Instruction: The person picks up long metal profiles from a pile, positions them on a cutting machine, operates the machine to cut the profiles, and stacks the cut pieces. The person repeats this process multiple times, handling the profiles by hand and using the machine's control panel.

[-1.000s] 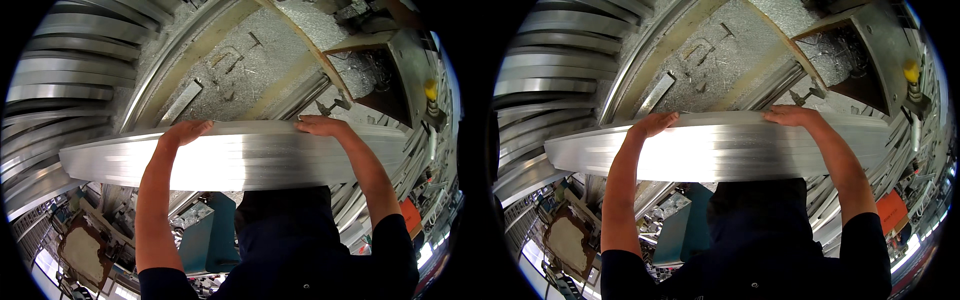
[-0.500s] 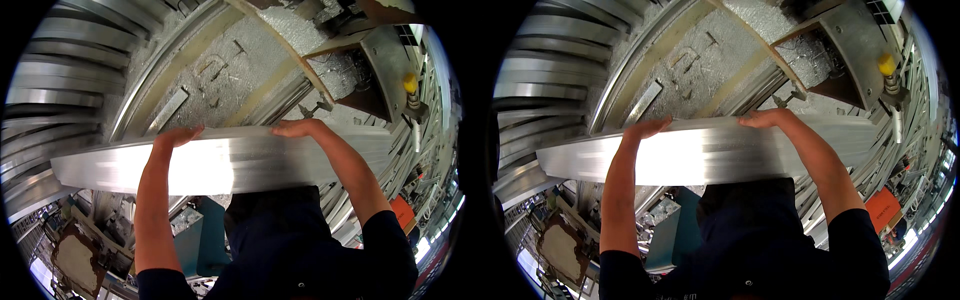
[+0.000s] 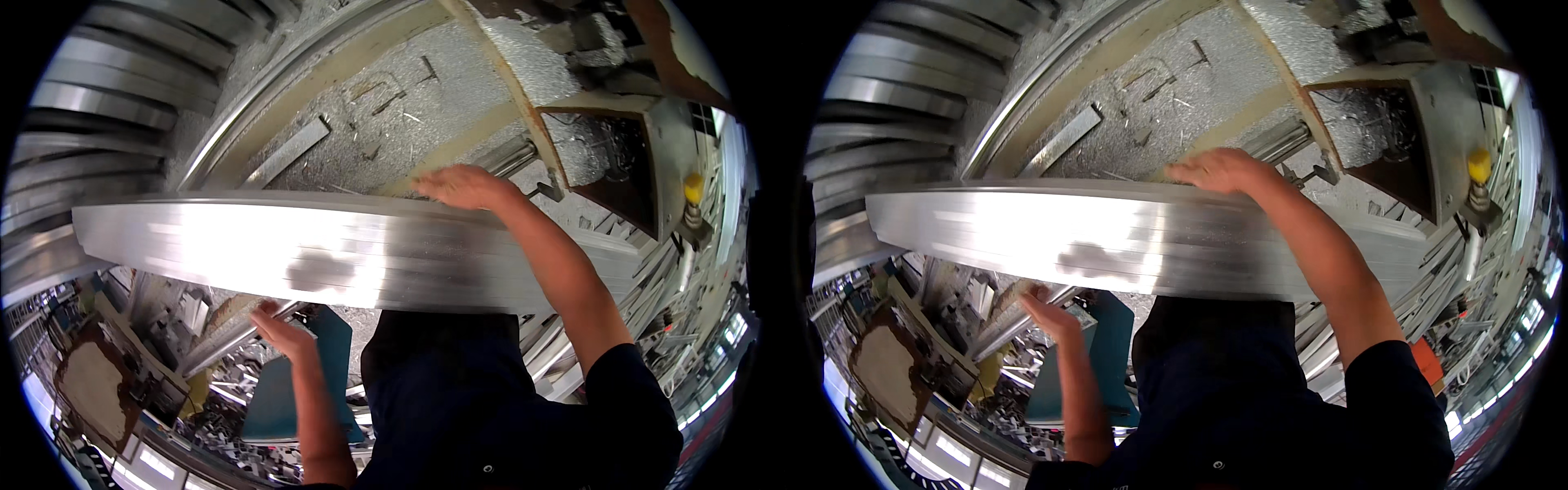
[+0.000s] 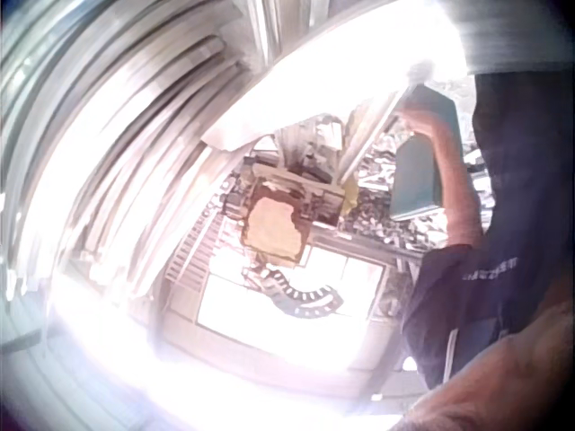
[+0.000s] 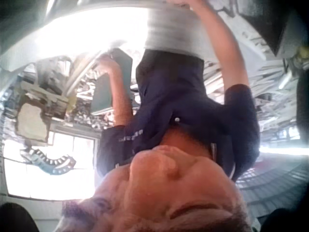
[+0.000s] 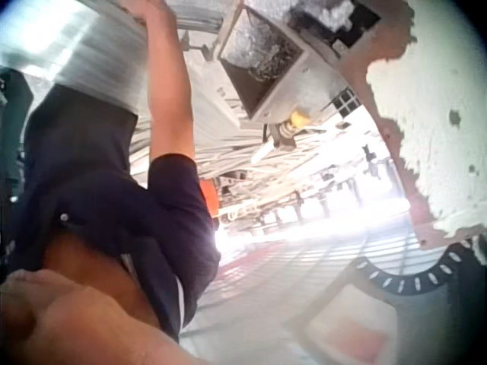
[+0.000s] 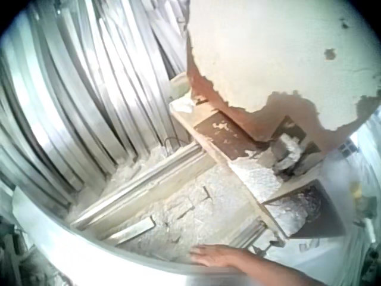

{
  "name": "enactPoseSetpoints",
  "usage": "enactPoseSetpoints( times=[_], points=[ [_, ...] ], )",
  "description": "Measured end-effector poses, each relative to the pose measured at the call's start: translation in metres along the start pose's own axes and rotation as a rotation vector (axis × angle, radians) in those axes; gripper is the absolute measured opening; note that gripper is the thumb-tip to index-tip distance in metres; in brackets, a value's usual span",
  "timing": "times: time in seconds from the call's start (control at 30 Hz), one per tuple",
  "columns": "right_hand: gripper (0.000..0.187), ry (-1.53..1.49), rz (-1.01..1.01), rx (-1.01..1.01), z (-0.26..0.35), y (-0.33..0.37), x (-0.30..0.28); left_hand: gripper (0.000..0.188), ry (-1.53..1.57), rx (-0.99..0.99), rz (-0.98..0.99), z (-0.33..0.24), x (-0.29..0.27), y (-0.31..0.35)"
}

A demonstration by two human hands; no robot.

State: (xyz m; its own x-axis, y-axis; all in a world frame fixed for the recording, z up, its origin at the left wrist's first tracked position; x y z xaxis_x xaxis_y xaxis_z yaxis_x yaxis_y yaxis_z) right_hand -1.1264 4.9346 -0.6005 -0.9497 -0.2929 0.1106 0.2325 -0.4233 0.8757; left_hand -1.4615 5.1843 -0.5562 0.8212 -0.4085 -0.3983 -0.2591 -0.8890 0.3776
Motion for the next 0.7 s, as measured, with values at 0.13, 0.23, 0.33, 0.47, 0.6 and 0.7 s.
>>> enactPoseSetpoints(
  times=[0.13,0.23,0.33,0.47,0.6,0.7],
  points=[
    [0.097,-0.241,-0.057,-0.236,0.036,-0.078,0.021,0.095,0.88,-1.054,0.094,0.132,0.015,0.089],
    [0.098,-0.291,0.086,-0.289,0.039,-0.092,0.036,0.087,1.097,-0.767,0.284,0.083,0.094,0.08],
    [0.098,-0.35,0.125,-0.116,0.072,-0.062,0.028,0.088,1.192,-0.687,0.288,0.079,0.103,0.076],
    [0.099,-0.323,0.052,-0.187,0.042,-0.096,0.037,0.088,1.242,-0.668,0.319,0.07,0.097,0.074],
    [0.099,-0.322,0.035,-0.105,0.075,-0.073,0.035,0.088,1.204,-0.616,0.33,0.096,0.089,0.073],
    [0.098,-0.269,-0.099,-0.163,0.054,-0.088,0.047,0.088,1.112,-0.66,0.235,0.096,0.089,0.075]
  ],
)
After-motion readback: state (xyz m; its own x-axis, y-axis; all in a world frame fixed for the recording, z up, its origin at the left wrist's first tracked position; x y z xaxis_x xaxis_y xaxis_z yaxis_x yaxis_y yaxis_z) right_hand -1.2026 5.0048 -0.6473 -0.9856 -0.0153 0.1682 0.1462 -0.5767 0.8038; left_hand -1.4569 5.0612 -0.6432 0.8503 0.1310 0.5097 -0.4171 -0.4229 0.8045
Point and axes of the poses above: each hand's wrist, its own y-axis away from the middle knuckle, its own x-axis out of the palm, z = x × y, the point moved 2 cm from there along -y, towards the middle knuckle, and after that the axes turned 12 degrees about z, right-handed, at the moved point
